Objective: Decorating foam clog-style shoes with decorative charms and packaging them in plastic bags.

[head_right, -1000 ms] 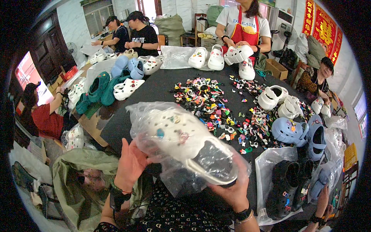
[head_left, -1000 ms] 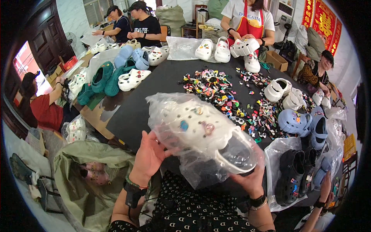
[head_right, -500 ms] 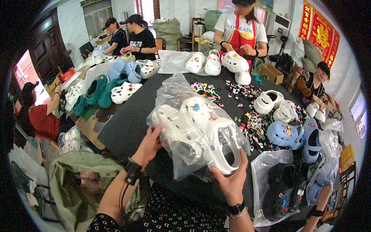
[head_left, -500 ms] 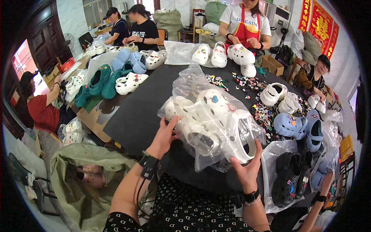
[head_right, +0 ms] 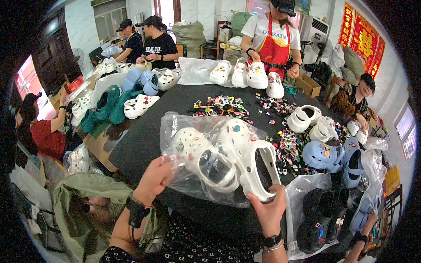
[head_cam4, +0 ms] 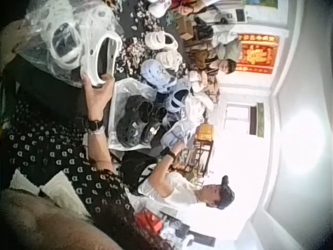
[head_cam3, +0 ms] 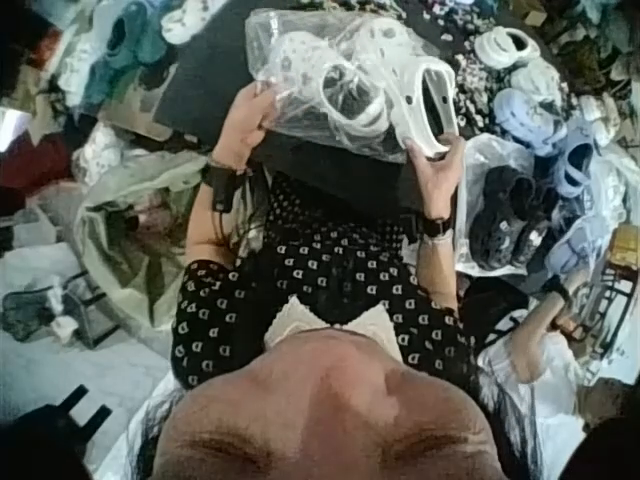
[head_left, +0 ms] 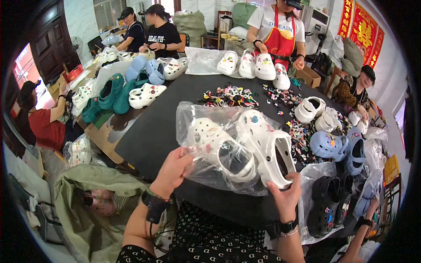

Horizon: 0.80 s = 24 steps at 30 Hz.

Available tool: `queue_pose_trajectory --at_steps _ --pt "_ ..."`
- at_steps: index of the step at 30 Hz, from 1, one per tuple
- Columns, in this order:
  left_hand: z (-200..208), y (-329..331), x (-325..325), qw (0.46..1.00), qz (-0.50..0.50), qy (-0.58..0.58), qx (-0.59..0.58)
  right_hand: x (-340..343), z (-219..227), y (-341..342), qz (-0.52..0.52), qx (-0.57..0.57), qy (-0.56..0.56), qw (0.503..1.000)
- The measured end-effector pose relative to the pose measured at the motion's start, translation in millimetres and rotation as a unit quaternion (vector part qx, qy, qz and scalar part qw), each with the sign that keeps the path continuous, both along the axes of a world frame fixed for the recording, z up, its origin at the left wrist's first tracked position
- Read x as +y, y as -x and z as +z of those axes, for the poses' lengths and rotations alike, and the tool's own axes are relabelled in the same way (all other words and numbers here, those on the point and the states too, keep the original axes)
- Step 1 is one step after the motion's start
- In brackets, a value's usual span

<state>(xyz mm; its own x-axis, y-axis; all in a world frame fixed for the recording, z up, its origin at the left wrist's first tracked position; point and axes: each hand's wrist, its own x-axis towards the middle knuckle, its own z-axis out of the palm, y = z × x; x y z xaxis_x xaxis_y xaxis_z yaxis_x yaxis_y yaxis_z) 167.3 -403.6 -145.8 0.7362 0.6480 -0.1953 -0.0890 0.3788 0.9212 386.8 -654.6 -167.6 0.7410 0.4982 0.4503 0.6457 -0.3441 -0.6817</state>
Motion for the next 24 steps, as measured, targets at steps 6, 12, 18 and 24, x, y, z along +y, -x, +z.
queue_pose_trajectory --at_steps 6,12,18,24 --pt "-10.3 25.5 -0.5 0.991 0.129 -0.017 -0.001 20.1 -10.8 -2.4 0.041 -0.037 0.083 0.995" --pt "-50.7 32.3 13.5 0.976 0.205 -0.072 -0.027 50.2 0.1 21.7 0.071 -0.215 0.147 0.963" --pt "-52.2 33.2 6.4 0.976 0.211 -0.002 -0.051 52.2 19.4 33.2 0.073 -0.198 0.148 0.966" --pt "-59.1 31.0 4.0 0.980 0.176 0.014 -0.090 70.3 27.9 19.9 0.233 -0.170 0.211 0.934"
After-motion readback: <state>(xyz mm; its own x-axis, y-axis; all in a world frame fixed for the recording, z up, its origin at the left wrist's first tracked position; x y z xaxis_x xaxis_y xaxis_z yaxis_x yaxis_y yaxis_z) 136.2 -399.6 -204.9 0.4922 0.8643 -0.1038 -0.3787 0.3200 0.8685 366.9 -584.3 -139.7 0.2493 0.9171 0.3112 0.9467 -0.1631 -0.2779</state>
